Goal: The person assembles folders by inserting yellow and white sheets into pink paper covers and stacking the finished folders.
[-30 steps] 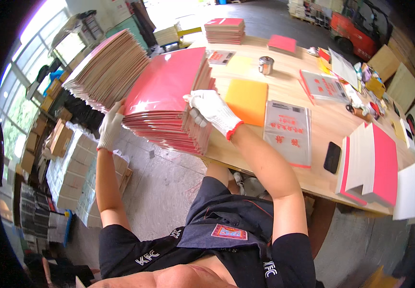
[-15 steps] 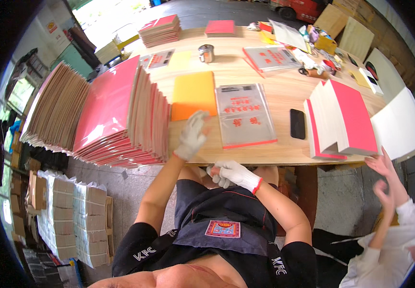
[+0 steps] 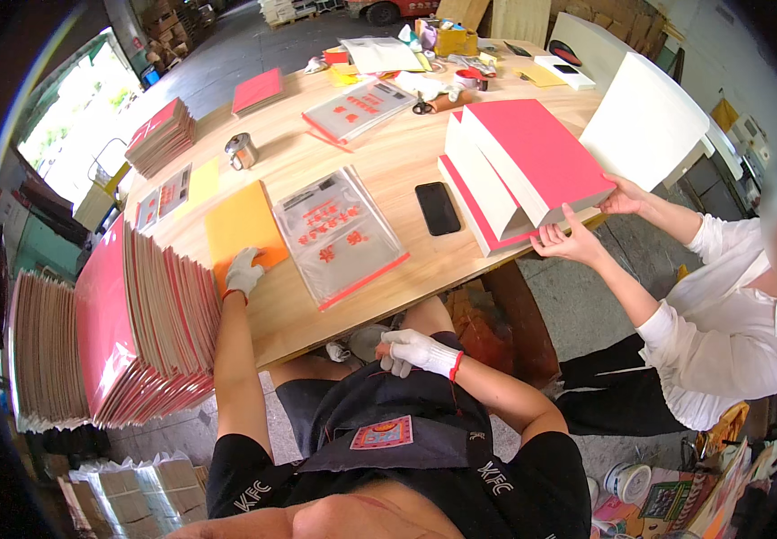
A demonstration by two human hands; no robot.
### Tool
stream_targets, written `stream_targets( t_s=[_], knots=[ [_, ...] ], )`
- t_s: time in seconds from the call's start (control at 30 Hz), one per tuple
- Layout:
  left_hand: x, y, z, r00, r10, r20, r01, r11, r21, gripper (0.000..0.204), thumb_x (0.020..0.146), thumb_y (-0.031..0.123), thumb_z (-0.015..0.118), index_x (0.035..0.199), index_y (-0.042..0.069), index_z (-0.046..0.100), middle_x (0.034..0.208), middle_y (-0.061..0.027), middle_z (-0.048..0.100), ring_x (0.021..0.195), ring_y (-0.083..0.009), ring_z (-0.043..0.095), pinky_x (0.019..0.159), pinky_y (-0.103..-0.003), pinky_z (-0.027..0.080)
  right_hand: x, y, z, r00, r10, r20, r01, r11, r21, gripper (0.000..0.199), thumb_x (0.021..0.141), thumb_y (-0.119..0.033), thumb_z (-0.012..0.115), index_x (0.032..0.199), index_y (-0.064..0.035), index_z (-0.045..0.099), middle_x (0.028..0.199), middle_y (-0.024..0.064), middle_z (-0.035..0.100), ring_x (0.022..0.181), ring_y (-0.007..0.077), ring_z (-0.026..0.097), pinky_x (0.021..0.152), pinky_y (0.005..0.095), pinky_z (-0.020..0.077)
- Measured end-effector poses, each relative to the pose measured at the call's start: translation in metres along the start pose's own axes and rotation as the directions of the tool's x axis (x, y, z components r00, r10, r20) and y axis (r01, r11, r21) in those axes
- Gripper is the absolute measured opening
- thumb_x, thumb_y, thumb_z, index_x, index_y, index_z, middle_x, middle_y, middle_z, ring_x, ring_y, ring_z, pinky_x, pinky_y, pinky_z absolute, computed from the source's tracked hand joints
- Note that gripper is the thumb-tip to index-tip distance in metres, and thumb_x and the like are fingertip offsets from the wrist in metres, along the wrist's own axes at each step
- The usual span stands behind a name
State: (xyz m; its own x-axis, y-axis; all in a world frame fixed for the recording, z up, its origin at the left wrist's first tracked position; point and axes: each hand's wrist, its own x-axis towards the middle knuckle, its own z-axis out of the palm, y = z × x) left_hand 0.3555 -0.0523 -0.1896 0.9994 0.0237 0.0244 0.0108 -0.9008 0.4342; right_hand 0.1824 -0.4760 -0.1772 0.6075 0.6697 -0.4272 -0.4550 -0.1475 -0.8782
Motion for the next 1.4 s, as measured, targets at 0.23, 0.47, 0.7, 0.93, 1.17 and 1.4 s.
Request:
stream_targets(
  t_s=[0.23, 0.47, 0.7, 0.93, 1.17, 1.4],
  knots=[
    [0.0, 0.0, 0.0, 0.999, 0.038, -0.008, -0.038, 0.999, 0.002, 0.048, 0.071, 0.021, 0.076, 0.115, 0.008, 0.062, 0.12, -0.008, 0.059, 0.118, -0.0279, 0.049, 0.099, -0.037, 0.04, 0.006, 0.02, 0.005, 0.997, 0.064, 0.049, -0.069, 0.992, 0.103, 0.024, 0.094, -0.023, 0.046, 0.099, -0.0029, 0.059, 0.077, 0.0056, 0.063, 0.059, 0.0128, 0.059, 0.051, 0.0251, 0.0487],
    [0.005, -0.031, 0.007, 0.998, 0.066, -0.009, -0.065, 0.93, -0.362, 0.034, 0.079, 0.015, 0.067, 0.111, 0.005, 0.062, 0.112, -0.009, 0.063, 0.102, -0.0311, 0.059, 0.091, -0.037, 0.046, 0.003, 0.024, 0.011, 0.995, 0.099, 0.02, -0.1, 0.994, 0.053, 0.027, 0.094, -0.025, 0.044, 0.098, -0.0032, 0.059, 0.078, 0.0059, 0.063, 0.06, 0.0129, 0.058, 0.052, 0.0266, 0.0495],
    [-0.015, 0.029, 0.016, 0.97, -0.181, -0.163, 0.191, 0.98, 0.051, 0.028, 0.081, 0.007, 0.054, 0.108, 0.005, 0.06, 0.11, -0.0114, 0.065, 0.097, -0.0316, 0.062, 0.087, -0.038, 0.048, -0.001, 0.015, 0.001, 0.999, 0.038, -0.013, -0.038, 0.999, -0.003, 0.024, 0.092, -0.021, 0.046, 0.1, -0.0032, 0.06, 0.082, 0.0085, 0.064, 0.063, 0.015, 0.061, 0.054, 0.0274, 0.0519],
    [-0.017, -0.004, 0.038, 0.93, -0.014, -0.368, -0.012, 0.998, -0.068, 0.025, 0.083, 0.006, 0.054, 0.108, 0.004, 0.059, 0.106, -0.0141, 0.066, 0.099, -0.0313, 0.062, 0.086, -0.039, 0.048, -0.028, -0.107, -0.088, 0.873, -0.297, -0.388, 0.317, 0.948, -0.012, 0.015, 0.097, -0.016, 0.051, 0.089, -0.0047, 0.057, 0.072, 0.0034, 0.059, 0.058, 0.0088, 0.053, 0.05, 0.0223, 0.0423],
    [-0.012, 0.016, 0.034, 0.936, -0.221, -0.274, 0.159, 0.96, -0.233, 0.015, 0.089, 0.009, 0.053, 0.1, 0.001, 0.058, 0.099, -0.0184, 0.064, 0.093, -0.0325, 0.061, 0.082, -0.035, 0.047, -0.077, -0.203, -0.183, 0.31, -0.493, -0.813, -0.812, 0.307, -0.496, 0.045, 0.081, -0.045, 0.066, 0.105, -0.0092, 0.054, 0.113, 0.0149, 0.059, 0.105, 0.0312, 0.058, 0.089, 0.0422, 0.0476],
    [-0.017, 0.002, 0.044, 0.881, -0.025, -0.472, -0.095, 0.969, -0.229, 0.015, 0.09, 0.013, 0.054, 0.085, 0.0, 0.05, 0.075, -0.0179, 0.051, 0.068, -0.0271, 0.05, 0.066, -0.037, 0.041, -0.101, -0.207, -0.249, 0.552, -0.246, -0.797, -0.537, 0.626, -0.565, 0.025, 0.082, -0.028, 0.069, 0.083, -0.0075, 0.055, 0.08, 0.0047, 0.062, 0.068, 0.016, 0.055, 0.061, 0.0313, 0.0435]
  ],
)
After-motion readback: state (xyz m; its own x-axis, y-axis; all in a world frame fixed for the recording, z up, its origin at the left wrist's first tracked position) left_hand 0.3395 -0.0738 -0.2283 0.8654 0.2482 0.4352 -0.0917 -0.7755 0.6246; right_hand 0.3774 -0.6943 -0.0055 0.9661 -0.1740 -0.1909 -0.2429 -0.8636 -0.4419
